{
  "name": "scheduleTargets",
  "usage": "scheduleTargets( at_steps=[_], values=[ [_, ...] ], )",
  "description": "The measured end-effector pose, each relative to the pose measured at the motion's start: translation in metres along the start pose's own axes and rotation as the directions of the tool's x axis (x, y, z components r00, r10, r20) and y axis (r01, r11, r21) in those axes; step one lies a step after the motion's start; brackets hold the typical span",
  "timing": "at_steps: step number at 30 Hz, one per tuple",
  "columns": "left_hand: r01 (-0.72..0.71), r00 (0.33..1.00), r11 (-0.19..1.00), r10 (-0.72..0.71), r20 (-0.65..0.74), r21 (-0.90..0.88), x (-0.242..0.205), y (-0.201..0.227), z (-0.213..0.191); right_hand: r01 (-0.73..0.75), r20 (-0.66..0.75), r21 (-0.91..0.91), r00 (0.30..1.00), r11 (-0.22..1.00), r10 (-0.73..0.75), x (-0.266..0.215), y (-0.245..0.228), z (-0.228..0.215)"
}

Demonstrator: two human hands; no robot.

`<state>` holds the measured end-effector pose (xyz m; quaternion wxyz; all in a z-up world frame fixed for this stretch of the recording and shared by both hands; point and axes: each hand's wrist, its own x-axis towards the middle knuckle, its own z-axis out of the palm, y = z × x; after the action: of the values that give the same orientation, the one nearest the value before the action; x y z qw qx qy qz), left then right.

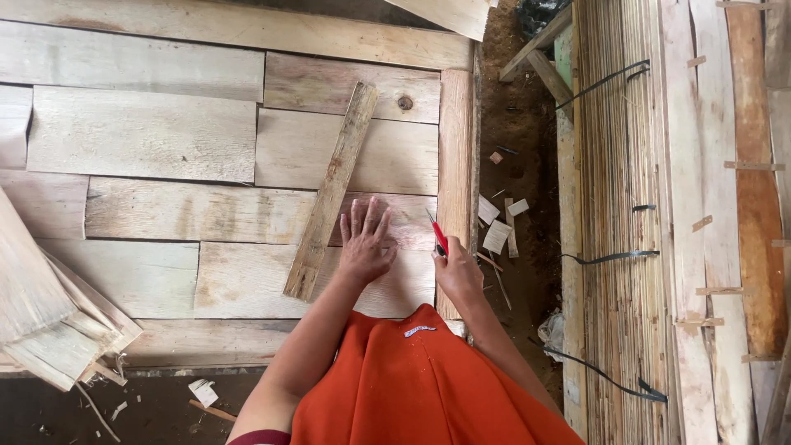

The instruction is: Arranging and marking thin wood planks on the floor of a workshop.

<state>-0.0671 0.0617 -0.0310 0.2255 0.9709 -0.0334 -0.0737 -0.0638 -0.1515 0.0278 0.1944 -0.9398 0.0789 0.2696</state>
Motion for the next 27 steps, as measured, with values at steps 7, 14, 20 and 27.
scheduleTargets(
  at_steps=[7,14,20,27],
  values=[
    [0.003,1.000,1.000,-0.003,0.026,0.006,-0.003,0.006,-0.011,0.072,0.140,0.014,0.987,0.997,-0.073,-0.036,-0.022,-0.011],
    [0.027,0.998,0.999,-0.028,0.063,0.018,-0.016,0.013,0.001,0.058,0.073,0.020,0.996,0.998,-0.059,-0.036,-0.015,-0.011],
    [0.053,0.998,0.998,-0.054,0.039,0.026,-0.020,0.014,0.010,0.079,0.069,-0.019,0.995,0.997,-0.077,-0.041,-0.017,-0.007],
    [0.052,0.996,0.999,-0.052,-0.070,-0.006,-0.015,0.011,0.024,0.096,0.101,-0.068,0.991,0.993,-0.088,-0.049,-0.021,-0.012]
  ],
)
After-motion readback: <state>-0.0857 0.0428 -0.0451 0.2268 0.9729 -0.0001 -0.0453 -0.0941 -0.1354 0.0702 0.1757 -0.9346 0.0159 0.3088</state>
